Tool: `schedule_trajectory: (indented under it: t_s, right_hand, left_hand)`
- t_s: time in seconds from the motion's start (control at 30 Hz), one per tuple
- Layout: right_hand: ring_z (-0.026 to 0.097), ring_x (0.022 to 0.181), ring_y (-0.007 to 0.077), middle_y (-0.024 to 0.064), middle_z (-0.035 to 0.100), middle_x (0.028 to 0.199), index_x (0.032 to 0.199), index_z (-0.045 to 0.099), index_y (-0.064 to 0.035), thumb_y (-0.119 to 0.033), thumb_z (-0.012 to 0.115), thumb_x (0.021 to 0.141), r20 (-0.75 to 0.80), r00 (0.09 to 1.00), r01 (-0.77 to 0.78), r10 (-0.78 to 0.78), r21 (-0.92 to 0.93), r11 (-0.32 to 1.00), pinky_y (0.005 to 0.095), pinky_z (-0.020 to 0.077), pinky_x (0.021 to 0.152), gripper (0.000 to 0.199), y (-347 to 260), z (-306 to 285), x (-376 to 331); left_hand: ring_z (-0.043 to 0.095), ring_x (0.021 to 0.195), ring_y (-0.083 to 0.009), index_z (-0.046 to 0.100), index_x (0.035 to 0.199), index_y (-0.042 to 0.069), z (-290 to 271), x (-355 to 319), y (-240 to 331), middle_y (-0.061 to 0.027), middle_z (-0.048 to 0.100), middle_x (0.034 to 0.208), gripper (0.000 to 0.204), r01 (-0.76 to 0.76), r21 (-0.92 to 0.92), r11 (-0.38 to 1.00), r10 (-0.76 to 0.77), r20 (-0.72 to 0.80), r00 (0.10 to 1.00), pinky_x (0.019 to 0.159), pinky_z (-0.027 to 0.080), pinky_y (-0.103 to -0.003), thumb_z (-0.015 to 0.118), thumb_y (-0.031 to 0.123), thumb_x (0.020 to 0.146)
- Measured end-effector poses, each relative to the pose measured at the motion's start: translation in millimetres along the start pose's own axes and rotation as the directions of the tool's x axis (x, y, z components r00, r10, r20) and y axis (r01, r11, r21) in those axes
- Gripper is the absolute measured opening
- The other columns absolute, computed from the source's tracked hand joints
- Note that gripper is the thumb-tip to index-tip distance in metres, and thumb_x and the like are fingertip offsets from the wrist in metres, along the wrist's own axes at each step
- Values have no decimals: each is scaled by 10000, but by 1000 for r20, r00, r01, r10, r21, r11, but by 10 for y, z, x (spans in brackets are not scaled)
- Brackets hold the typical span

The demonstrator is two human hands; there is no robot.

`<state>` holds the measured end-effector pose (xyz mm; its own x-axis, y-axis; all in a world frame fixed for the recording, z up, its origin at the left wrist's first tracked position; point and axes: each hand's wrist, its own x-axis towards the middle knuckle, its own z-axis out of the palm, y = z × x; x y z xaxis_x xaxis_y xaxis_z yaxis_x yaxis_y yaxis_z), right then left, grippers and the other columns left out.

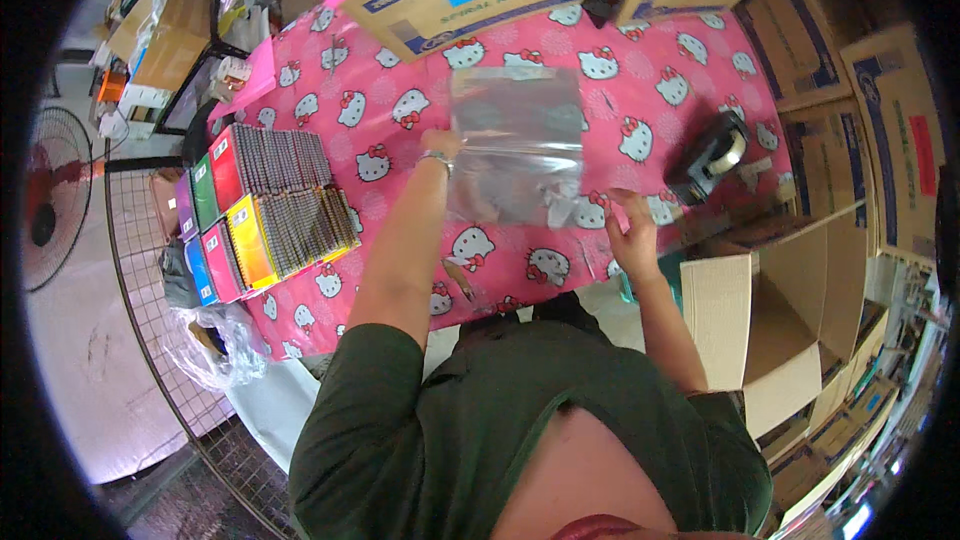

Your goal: The person places small colorful spiral-bound notepads into clear plastic bags by hand and then puts the bagged pads into a cardboard box.

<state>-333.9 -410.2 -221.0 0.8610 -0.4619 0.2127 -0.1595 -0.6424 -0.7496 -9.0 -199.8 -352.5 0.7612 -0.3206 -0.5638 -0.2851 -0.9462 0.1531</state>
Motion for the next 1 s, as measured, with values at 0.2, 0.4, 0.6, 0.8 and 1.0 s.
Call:
schedule_trajectory:
  t_s: [0.2, 0.4, 0.6, 0.8, 1.0]
  right_hand:
    - [584, 931, 296, 132, 621, 985, 1033, 601, -25, 0, 613, 758, 136, 991, -7, -1, 60, 998, 372, 464, 807, 276, -219, 323, 154]
    - [595, 926, 305, 131, 639, 971, 1040, 616, -28, -1, 615, 765, 109, 993, -43, 47, -37, 998, 380, 468, 820, 277, -65, 228, 153]
    - [530, 1059, 340, 162, 571, 1146, 1193, 543, -49, -100, 637, 812, 311, 948, 115, -72, -122, 986, 432, 420, 900, 396, 10, 618, 355]
    - [488, 1129, 335, 84, 507, 1273, 1275, 505, -189, -317, 621, 825, 696, 625, 638, -353, -194, 746, 461, 415, 907, 482, -531, 1634, 625]
    - [590, 1013, 332, 128, 623, 1116, 1224, 568, -167, -384, 611, 822, 931, 365, 482, 1, -190, 855, 466, 444, 873, 459, -1278, 2116, 1195]
  left_hand:
    - [638, 922, -340, 632, 979, 71, -373, 599, -477, -168, 660, 939, 229, -288, 75, 955, 296, -336, 894, 772, 491, -444, 543, 158, 787]
    - [637, 892, -326, 583, 1008, 107, -1133, 732, -148, -135, 657, 916, 221, -517, 265, 814, 560, -120, 820, 717, 488, -443, 548, 138, 792]
    - [531, 1101, -281, 578, 1107, 105, -962, 318, -348, -114, 588, 1143, 298, -197, 330, 923, 379, -689, 617, 925, 377, -444, 530, 158, 818]
    - [477, 1172, -324, 643, 927, 82, -215, -1507, -269, -148, 549, 1217, 170, -433, 41, 901, 313, -751, 581, 1015, 326, -471, 608, 153, 777]
    - [608, 938, -298, 642, 963, 60, -1549, -2926, -1732, -125, 636, 974, 179, -381, -140, 914, -52, -972, 231, 852, 461, -413, 638, 82, 786]
